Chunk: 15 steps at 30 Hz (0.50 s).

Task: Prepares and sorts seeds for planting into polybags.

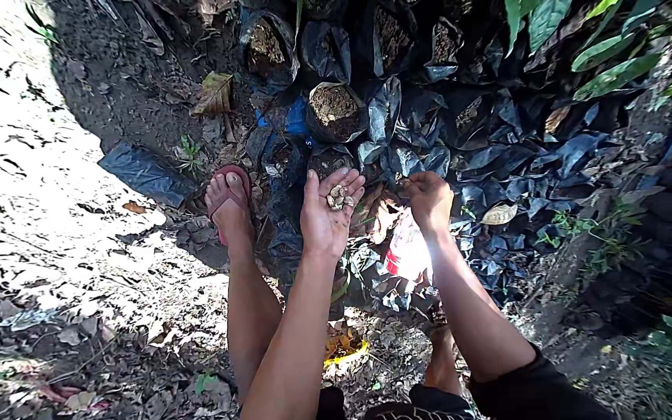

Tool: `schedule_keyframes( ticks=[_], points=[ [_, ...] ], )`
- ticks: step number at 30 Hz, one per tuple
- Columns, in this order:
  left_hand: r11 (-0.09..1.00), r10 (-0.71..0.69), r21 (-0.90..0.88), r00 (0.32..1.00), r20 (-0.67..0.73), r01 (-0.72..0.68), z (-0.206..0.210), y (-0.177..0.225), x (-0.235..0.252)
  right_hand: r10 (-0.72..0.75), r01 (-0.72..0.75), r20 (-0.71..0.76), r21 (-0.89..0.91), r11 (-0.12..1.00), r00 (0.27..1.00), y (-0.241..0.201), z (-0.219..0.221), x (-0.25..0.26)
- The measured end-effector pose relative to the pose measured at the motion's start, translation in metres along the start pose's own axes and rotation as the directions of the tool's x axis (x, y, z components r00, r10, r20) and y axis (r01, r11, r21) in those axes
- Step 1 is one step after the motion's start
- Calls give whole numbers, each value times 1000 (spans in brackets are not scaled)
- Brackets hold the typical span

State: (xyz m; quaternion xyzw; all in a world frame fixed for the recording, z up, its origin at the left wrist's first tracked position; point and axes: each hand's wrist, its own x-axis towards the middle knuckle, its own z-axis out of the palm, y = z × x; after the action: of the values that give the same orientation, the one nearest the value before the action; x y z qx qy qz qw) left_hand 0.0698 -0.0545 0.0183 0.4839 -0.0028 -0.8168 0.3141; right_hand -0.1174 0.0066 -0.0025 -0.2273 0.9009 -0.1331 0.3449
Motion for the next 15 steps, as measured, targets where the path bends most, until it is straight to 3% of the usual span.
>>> schedule_keyframes(
  ticks=[5, 15],
  points=[
    [1000, -10, -5, 1000, -5, 10, 1, 1, 1, -59, 51, -14, -345, 937, 998, 17, 31, 28],
    [1000, 1, -25, 1000, -3, -1, 2, 7, 2, -76, 43, -71, -378, 925, 995, 20, 41, 36]
  ],
)
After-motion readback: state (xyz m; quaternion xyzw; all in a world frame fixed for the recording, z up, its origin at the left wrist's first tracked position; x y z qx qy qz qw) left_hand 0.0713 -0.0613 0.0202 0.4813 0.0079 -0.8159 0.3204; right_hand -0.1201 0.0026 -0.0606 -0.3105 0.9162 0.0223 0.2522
